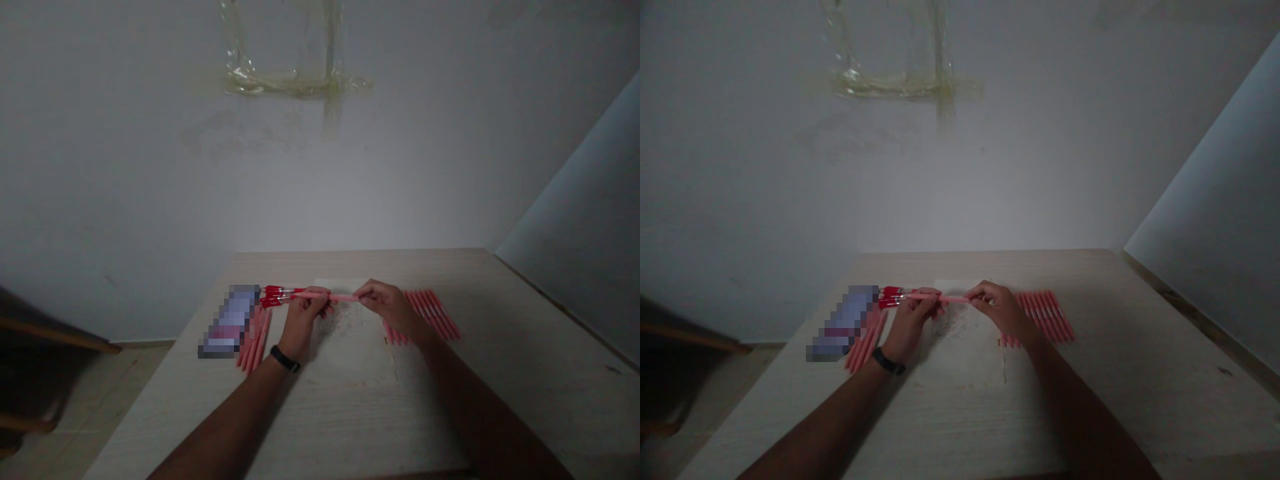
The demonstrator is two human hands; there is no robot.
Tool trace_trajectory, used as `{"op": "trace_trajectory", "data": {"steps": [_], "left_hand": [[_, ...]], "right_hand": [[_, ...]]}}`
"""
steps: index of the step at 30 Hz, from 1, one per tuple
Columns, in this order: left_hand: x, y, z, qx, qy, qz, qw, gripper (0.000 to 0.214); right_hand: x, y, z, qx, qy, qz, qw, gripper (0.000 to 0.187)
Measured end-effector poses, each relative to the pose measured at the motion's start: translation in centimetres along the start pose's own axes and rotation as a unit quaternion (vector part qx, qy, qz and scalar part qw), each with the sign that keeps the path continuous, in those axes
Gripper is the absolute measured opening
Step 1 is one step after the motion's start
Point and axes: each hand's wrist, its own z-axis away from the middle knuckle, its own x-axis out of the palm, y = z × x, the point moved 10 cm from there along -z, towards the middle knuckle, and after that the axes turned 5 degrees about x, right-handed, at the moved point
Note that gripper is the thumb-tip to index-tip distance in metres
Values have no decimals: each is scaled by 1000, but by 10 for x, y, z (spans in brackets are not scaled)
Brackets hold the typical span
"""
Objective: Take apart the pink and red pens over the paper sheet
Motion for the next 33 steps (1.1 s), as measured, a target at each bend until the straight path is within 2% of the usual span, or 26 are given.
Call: {"op": "trace_trajectory", "data": {"steps": [7, 15, 33], "left_hand": [[5, 0, 2, 1, -12, -10, 1000, 24], [4, 5, 0, 27, -21, -27, 999, 23], [5, -3, -1, 5, -40, -29, 999, 26]], "right_hand": [[5, 9, 0, 21, 2, 7, 1000, 11], [1, 6, -1, 9, -1, 15, 1000, 16], [8, 15, 1, 46, -20, 8, 999, 13]]}}
